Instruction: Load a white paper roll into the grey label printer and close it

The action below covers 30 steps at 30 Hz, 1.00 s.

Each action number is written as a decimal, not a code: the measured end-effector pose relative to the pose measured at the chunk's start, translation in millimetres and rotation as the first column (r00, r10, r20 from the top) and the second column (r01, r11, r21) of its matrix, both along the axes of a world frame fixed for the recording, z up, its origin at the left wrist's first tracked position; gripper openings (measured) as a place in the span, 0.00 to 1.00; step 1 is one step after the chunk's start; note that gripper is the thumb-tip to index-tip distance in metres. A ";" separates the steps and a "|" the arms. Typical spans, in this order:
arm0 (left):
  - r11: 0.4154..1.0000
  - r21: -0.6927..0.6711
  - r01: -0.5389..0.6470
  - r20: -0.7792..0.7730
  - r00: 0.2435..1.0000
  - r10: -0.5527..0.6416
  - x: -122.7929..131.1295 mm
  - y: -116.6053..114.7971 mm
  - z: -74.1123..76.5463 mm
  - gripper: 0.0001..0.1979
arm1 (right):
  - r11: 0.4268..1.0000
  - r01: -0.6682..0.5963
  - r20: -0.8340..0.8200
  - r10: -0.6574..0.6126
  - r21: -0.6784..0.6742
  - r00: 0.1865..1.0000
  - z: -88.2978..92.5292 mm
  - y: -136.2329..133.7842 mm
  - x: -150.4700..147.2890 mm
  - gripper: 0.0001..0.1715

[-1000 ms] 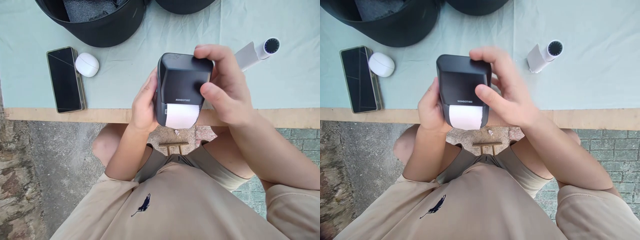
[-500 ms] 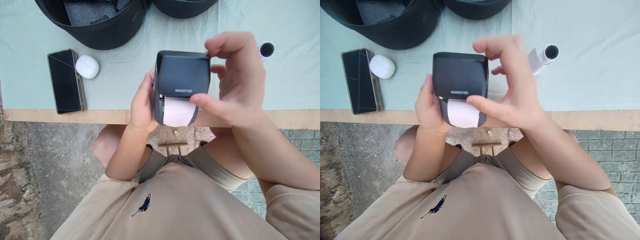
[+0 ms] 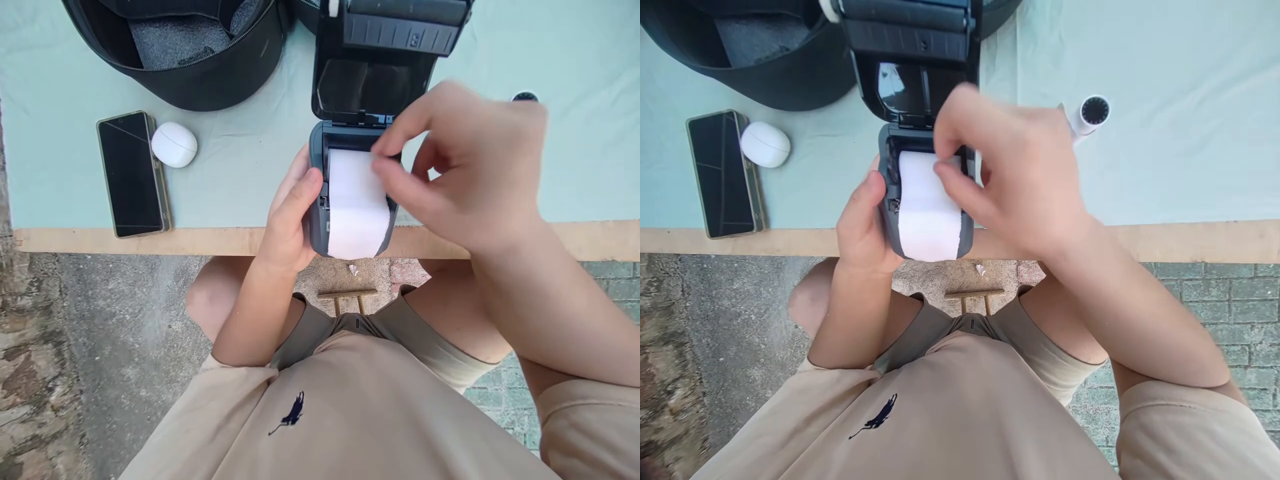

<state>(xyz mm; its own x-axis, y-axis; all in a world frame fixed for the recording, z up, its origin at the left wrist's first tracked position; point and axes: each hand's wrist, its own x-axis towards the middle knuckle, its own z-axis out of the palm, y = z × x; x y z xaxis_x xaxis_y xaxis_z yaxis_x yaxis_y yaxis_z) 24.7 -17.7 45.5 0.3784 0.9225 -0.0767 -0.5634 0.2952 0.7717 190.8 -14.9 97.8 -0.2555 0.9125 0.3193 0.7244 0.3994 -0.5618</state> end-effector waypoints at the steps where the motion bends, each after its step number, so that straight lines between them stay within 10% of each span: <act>1: 1.000 0.001 -0.004 -0.010 1.000 0.004 0.3 -0.3 0.5 0.15 | 0.999 -0.003 0.135 0.009 -0.044 0.991 -0.8 1.1 -0.6 0.05; 8: 1.000 -0.005 0.011 -0.099 0.995 -0.011 0.0 -2.7 5.6 0.16 | 0.938 0.185 0.456 -0.033 -0.294 0.890 14.7 6.3 -14.4 0.16; 13: 1.000 0.013 -0.015 -0.046 0.999 0.015 0.0 -3.6 2.7 0.15 | 0.966 -0.045 -0.075 0.026 -0.256 0.997 20.2 -4.8 4.3 0.24; 17: 1.000 0.024 -0.013 -0.036 0.999 0.014 -0.8 -2.4 -1.0 0.14 | 0.918 -0.137 -0.739 -0.204 -0.372 0.642 4.2 -7.3 25.2 0.24; 22: 0.999 0.034 0.001 0.037 0.999 -0.002 -2.2 -0.2 -6.2 0.16 | 0.754 -0.298 -0.798 -0.469 -0.585 0.378 -24.6 -3.7 31.6 0.28; 30: 0.998 0.059 0.005 -0.001 1.000 -0.005 -1.4 1.9 -9.1 0.18 | 0.855 -0.132 -0.713 -0.322 -0.501 0.622 -38.4 -17.4 30.7 0.16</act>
<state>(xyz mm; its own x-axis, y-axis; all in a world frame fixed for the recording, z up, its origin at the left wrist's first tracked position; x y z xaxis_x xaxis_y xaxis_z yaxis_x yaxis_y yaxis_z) 23.3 -15.8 36.3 0.3829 0.9235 -0.0223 -0.5612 0.2518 0.7884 221.5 -32.3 59.4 -0.0327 0.9924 -0.1187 -0.0354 -0.1198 -0.9922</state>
